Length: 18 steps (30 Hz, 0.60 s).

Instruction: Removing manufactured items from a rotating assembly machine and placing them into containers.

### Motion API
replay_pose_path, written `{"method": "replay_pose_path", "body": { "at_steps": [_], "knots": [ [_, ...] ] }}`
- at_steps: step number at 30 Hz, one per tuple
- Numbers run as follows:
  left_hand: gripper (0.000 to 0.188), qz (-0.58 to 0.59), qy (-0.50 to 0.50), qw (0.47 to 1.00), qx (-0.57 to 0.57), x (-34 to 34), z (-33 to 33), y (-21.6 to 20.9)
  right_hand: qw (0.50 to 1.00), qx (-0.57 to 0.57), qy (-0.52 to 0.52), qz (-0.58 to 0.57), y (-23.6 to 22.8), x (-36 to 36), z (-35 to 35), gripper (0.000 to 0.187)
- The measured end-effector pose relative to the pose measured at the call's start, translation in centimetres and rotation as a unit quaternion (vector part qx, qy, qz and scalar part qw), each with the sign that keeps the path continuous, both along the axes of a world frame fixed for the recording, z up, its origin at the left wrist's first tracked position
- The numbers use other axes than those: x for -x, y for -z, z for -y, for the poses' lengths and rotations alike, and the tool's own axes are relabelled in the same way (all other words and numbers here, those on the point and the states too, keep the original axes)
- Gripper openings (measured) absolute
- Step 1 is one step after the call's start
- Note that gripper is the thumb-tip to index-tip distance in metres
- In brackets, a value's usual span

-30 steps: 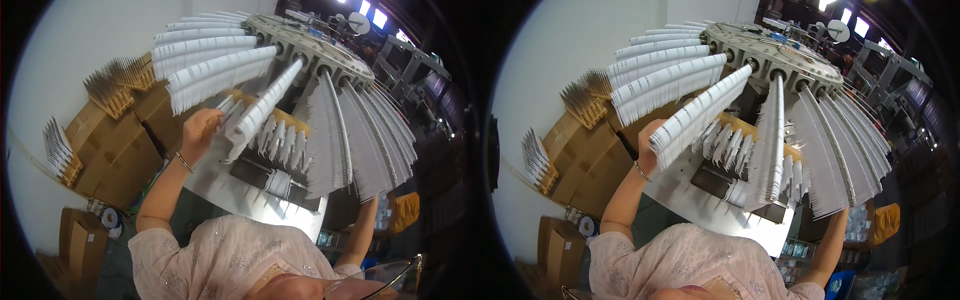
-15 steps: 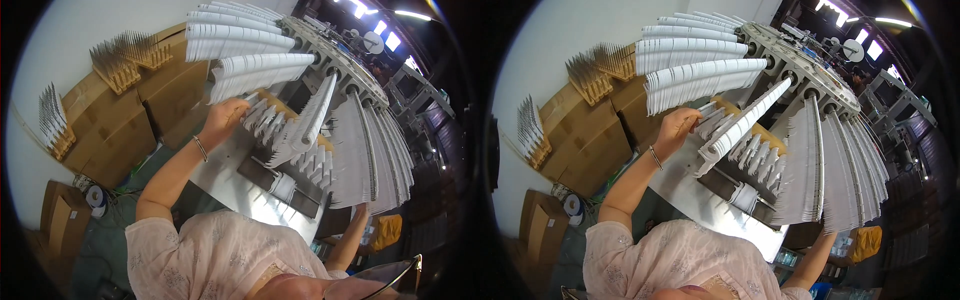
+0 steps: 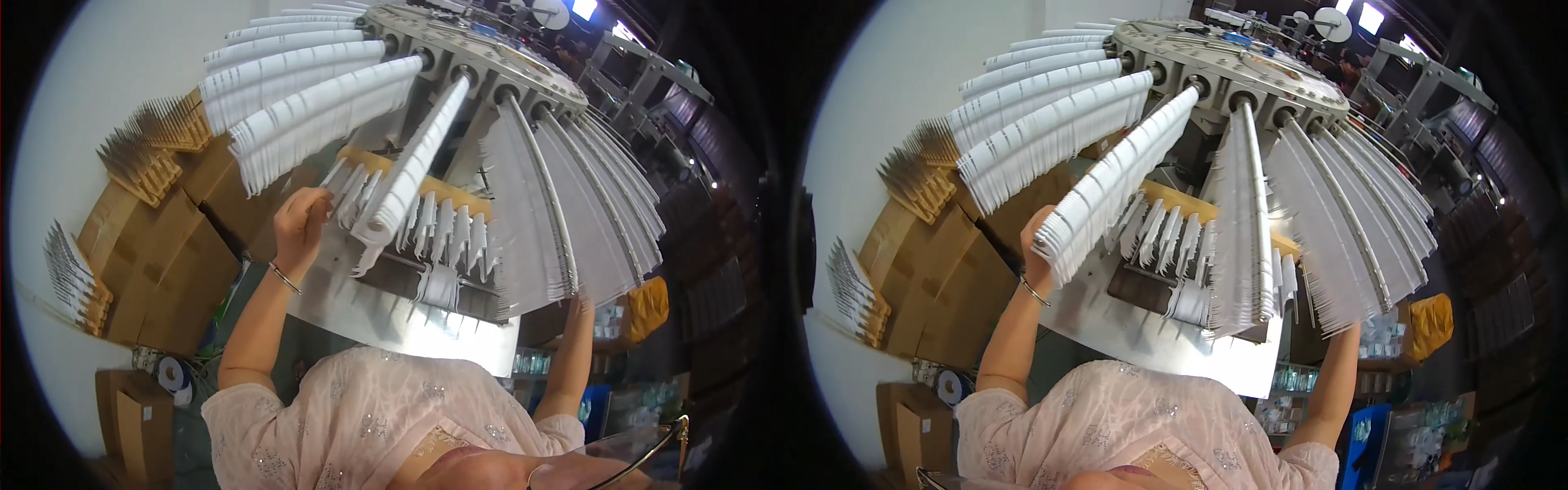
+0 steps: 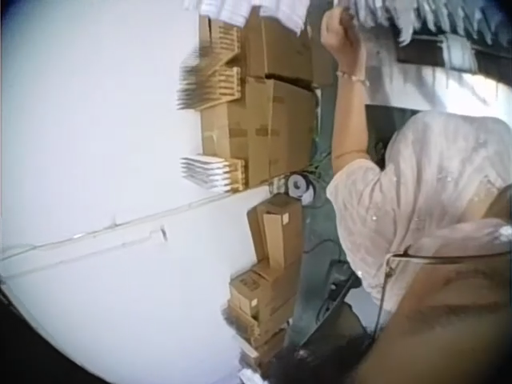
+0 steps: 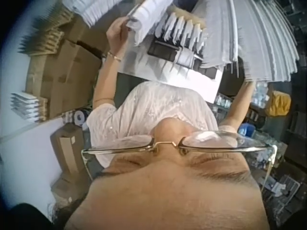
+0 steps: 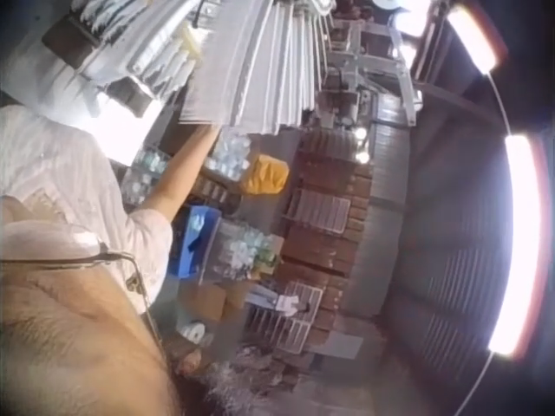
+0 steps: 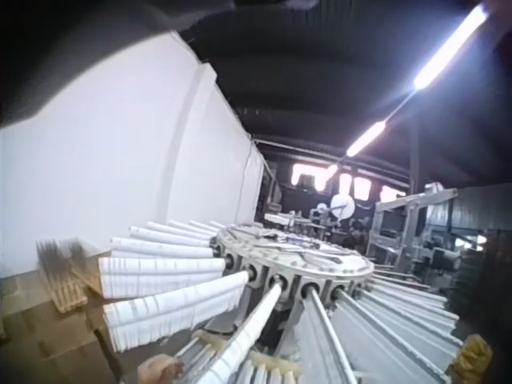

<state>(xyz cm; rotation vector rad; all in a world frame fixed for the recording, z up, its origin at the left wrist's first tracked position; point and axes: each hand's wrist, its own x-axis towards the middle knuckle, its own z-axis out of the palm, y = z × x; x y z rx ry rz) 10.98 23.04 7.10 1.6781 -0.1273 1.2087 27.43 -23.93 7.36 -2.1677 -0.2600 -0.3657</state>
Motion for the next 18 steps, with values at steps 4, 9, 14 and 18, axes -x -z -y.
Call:
{"method": "replay_pose_path", "body": {
  "at_steps": [4, 9, 14, 18],
  "knots": [
    [0.008, 0.002, -0.018, 1.000, -0.001, 0.2, 0.1, 0.2, 1.000, -0.028, -0.005, 0.011, 3.8, -4.0, 2.6, 0.035],
    [0.008, 0.015, -0.043, 0.997, -0.065, -0.2, 1.3, -3.3, 0.998, -0.039, -0.036, 0.038, 8.0, -6.9, 4.8, 0.034],
    [0.007, 0.088, -0.107, 0.977, -0.161, 0.6, 2.2, -5.2, 0.993, -0.051, -0.075, 0.070, 11.1, -11.6, 5.9, 0.034],
    [0.007, 0.084, -0.096, 0.978, -0.164, 0.4, 2.0, -5.3, 0.990, -0.061, -0.087, 0.097, 13.2, -14.4, 7.1, 0.034]
  ]
}}
